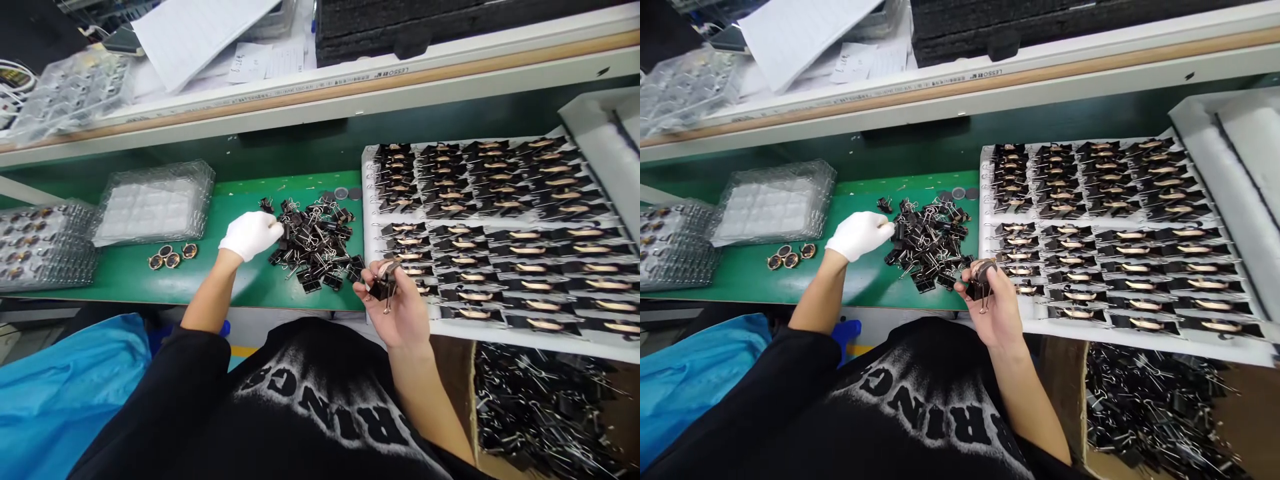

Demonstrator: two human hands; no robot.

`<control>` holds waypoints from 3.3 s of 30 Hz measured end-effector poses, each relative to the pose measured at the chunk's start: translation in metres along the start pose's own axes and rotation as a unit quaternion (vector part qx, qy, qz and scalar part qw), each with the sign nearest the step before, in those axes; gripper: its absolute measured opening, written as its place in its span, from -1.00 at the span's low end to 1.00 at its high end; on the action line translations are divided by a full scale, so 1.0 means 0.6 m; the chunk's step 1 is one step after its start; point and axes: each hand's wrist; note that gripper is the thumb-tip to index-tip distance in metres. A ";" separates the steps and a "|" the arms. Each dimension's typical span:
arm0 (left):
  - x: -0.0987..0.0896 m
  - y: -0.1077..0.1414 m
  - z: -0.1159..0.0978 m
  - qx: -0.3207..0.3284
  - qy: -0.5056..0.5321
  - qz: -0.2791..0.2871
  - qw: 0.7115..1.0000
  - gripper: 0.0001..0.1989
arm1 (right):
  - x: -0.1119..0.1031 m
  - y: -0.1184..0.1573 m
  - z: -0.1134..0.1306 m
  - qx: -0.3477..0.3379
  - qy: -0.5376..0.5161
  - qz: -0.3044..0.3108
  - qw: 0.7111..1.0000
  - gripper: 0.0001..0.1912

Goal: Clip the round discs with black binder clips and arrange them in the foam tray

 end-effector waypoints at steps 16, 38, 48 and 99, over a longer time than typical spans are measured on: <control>-0.003 0.102 -0.034 0.102 0.410 -0.101 0.900 -0.64 | 0.038 -0.022 -0.027 -0.025 0.172 0.149 0.974 -0.66; -0.024 0.113 -0.096 0.211 0.349 0.103 0.907 -0.64 | -0.014 -0.033 0.099 -0.233 0.507 0.197 0.806 -0.82; -0.031 0.100 -0.107 0.289 0.327 0.177 0.882 -0.67 | -0.019 -0.035 0.122 -0.234 0.557 0.285 0.744 -0.82; 0.157 0.195 -0.275 0.258 0.162 -0.226 0.925 -0.52 | -0.265 0.035 0.064 -0.590 0.651 -0.168 0.447 -0.87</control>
Point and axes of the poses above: each hand's wrist, its own y-axis away from the middle knuckle, its own x-axis out of the palm, z = x × y, and after that the axes turned 12 degrees about -z, right-handed
